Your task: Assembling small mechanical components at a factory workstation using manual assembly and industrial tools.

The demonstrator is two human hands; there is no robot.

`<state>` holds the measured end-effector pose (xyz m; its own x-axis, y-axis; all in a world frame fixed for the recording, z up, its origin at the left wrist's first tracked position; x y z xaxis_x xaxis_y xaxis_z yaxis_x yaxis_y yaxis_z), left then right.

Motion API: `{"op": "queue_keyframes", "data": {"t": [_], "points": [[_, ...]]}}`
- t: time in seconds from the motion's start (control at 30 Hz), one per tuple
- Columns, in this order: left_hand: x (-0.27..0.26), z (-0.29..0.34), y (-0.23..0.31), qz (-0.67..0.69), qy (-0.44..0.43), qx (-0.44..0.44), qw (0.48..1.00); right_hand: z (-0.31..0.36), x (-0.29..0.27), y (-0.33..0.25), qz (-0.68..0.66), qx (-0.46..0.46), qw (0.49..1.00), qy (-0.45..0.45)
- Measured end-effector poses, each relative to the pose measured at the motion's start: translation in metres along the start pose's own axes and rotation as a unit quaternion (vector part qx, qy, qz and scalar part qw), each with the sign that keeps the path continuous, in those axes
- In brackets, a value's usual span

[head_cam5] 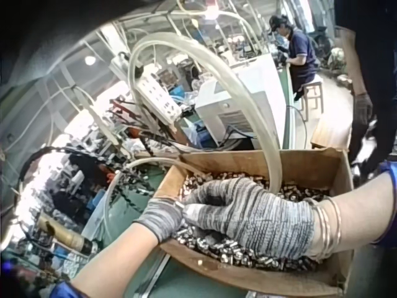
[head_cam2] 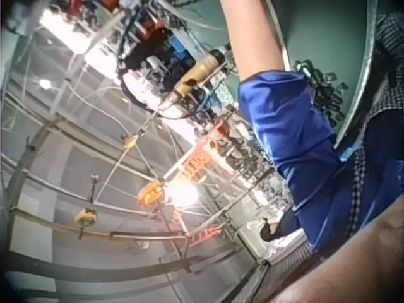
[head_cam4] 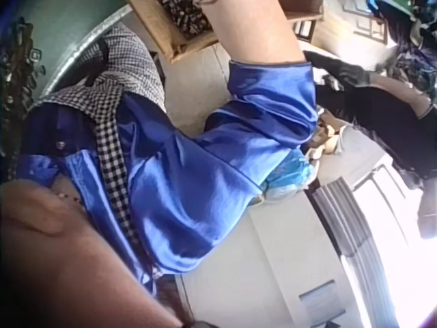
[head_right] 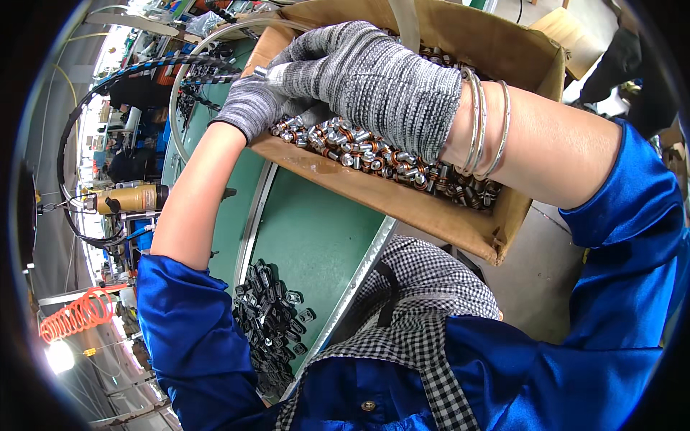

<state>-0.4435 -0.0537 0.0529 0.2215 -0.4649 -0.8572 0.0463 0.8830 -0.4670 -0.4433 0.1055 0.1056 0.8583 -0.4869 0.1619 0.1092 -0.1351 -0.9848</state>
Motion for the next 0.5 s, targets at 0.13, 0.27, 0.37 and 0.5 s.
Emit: {"op": "queue_keyframes", "data": {"t": [0.13,0.27,0.37,0.5], "points": [[0.006,-0.006,-0.001,0.012,-0.023,0.007,1.000,-0.001,-0.001,0.000,0.024,-0.009,1.000,-0.004],[0.008,-0.007,-0.001,0.022,-0.022,0.013,0.999,-0.003,-0.005,0.002,0.034,-0.015,0.999,0.021],[0.006,-0.004,-0.001,0.037,-0.037,0.013,0.999,-0.002,-0.003,0.004,0.005,-0.002,1.000,0.023],[-0.001,0.000,0.000,0.049,-0.034,0.015,0.998,-0.004,-0.004,0.004,0.069,-0.008,0.998,0.012]]}}
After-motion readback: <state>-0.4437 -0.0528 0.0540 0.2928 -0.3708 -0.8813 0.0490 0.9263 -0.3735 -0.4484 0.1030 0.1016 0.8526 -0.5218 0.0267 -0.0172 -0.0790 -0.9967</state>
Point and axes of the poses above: each hand's wrist, its own z-axis away from the middle knuckle, its own x-axis out of the palm, y = z × x, the point moved 9 cm from there along -z, towards the middle knuckle, and after that the axes turned 1 degree about -x, right-handed, at the moved point
